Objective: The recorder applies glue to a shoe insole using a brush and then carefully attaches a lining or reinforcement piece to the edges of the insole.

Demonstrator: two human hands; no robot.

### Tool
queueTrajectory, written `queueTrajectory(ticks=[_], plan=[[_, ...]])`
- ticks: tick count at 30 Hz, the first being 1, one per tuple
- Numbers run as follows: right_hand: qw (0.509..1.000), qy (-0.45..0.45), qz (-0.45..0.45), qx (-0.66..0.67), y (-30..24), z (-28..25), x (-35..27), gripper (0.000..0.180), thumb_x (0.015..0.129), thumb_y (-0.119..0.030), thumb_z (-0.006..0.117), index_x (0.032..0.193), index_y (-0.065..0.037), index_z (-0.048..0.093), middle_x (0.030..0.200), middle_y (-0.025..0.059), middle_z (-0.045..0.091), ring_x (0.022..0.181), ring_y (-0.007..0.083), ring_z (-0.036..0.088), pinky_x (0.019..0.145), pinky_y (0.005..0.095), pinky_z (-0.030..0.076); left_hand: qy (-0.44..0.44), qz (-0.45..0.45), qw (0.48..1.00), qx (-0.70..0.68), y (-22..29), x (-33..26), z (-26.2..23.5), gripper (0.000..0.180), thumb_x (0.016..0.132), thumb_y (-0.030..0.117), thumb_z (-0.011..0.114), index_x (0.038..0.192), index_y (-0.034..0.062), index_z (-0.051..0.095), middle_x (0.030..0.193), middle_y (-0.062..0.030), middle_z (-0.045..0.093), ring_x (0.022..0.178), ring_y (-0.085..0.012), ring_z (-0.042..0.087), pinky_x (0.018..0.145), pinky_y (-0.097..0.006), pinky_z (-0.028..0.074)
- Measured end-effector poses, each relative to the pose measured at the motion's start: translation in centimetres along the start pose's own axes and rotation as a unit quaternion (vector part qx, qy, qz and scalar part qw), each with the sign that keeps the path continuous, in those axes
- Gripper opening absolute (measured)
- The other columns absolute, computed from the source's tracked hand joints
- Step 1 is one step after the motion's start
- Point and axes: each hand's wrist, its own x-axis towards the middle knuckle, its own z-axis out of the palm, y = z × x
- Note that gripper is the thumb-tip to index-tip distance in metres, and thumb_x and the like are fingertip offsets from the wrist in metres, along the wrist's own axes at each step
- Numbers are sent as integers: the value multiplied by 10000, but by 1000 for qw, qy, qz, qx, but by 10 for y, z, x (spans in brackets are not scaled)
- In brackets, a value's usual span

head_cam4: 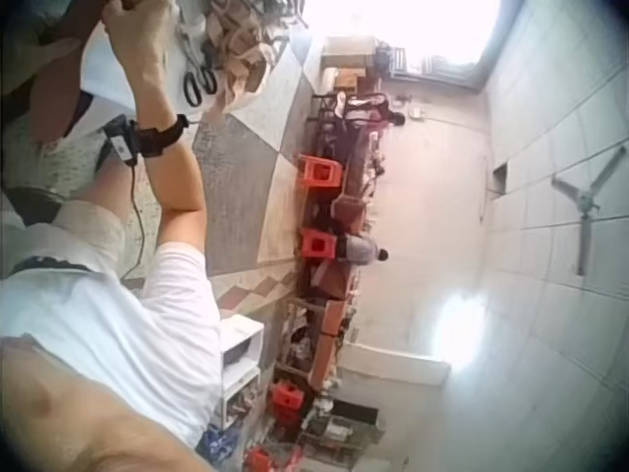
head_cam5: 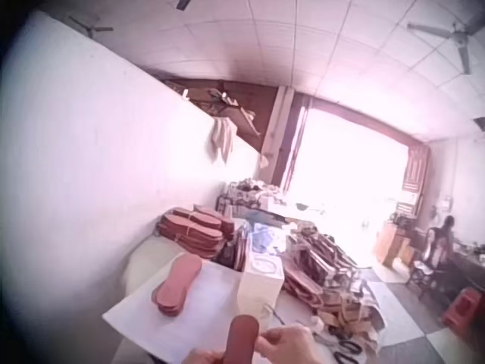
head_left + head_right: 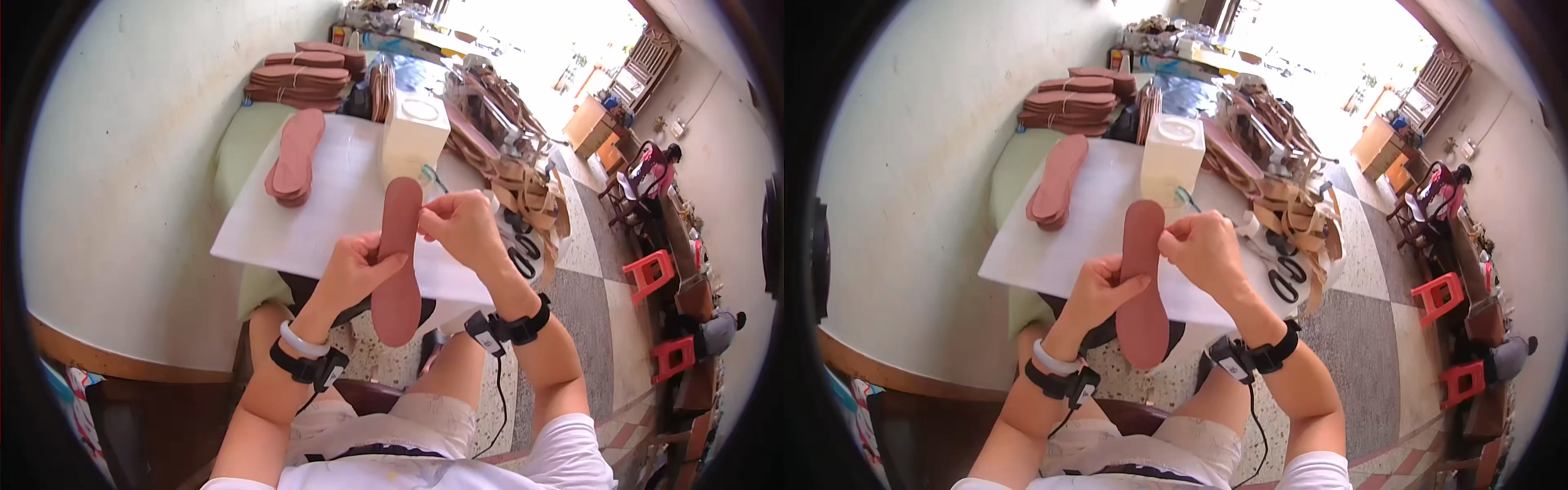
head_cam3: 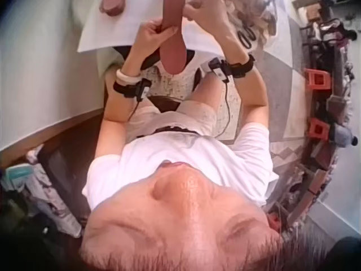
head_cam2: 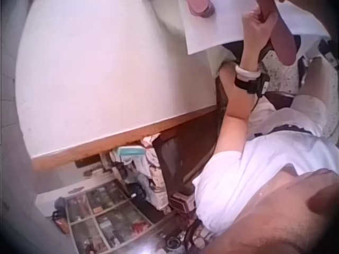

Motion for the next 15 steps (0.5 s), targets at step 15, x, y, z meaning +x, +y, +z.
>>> queueTrajectory(ticks=[15], plan=[[971, -39, 96, 214, 5, 0, -4, 177, 794, -116, 647, 760, 57, 666, 633, 68, 640, 547, 96, 595, 507, 215, 465, 9, -4, 1000, -3, -8, -1, -1, 177, 854, 21, 641, 1018, -42, 663, 800, 24, 633, 687, -14, 546, 582, -174, 448]])
